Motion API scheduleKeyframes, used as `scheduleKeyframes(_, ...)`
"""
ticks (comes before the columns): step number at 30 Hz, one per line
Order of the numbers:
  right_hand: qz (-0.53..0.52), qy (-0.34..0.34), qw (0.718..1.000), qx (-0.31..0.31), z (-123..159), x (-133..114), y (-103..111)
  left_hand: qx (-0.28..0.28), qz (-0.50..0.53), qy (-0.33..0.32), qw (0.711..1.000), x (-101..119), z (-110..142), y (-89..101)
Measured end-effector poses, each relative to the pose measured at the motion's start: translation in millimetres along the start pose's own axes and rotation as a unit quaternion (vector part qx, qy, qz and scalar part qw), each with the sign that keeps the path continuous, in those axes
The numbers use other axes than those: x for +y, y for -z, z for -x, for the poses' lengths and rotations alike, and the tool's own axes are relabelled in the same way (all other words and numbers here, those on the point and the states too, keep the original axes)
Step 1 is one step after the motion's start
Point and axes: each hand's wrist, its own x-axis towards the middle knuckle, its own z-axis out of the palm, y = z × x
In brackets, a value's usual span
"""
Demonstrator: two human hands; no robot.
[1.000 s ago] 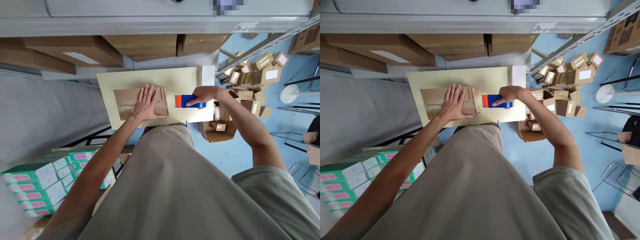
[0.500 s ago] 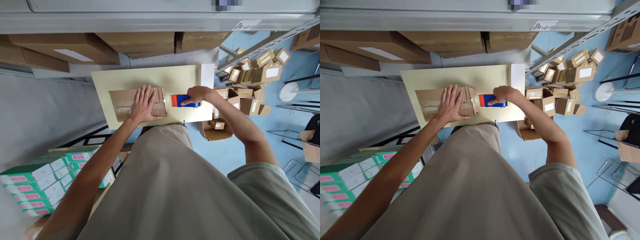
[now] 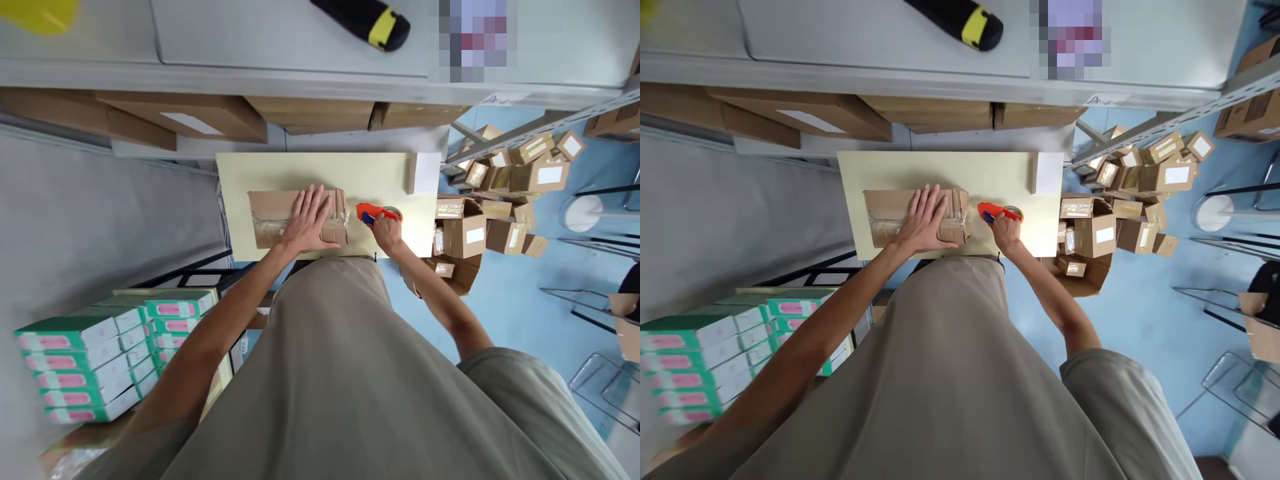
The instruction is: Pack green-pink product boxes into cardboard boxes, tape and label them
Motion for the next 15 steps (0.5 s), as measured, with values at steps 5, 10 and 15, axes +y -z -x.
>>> scheduleKeyframes(5, -0.078, -0.101, 0.99, 0.057, 13.4, -9.9, -18.9, 0.049, 0.024, -0.021, 0.998, -0.8, 3.3, -0.6)
scheduleKeyframes(10, -0.138, -0.095, 0.966, 0.198, 36.9, -26.5, 0.5, 0.203, 0.113, -0.011, 0.972, 15.2, 15.7, 17.5)
scheduleKeyframes(15, -0.181, 0.068, 0.875, 0.444, 58.4, -65.4, 89.5, 0.352, 0.169, -0.041, 0.92, 38.2, 9.1, 91.8)
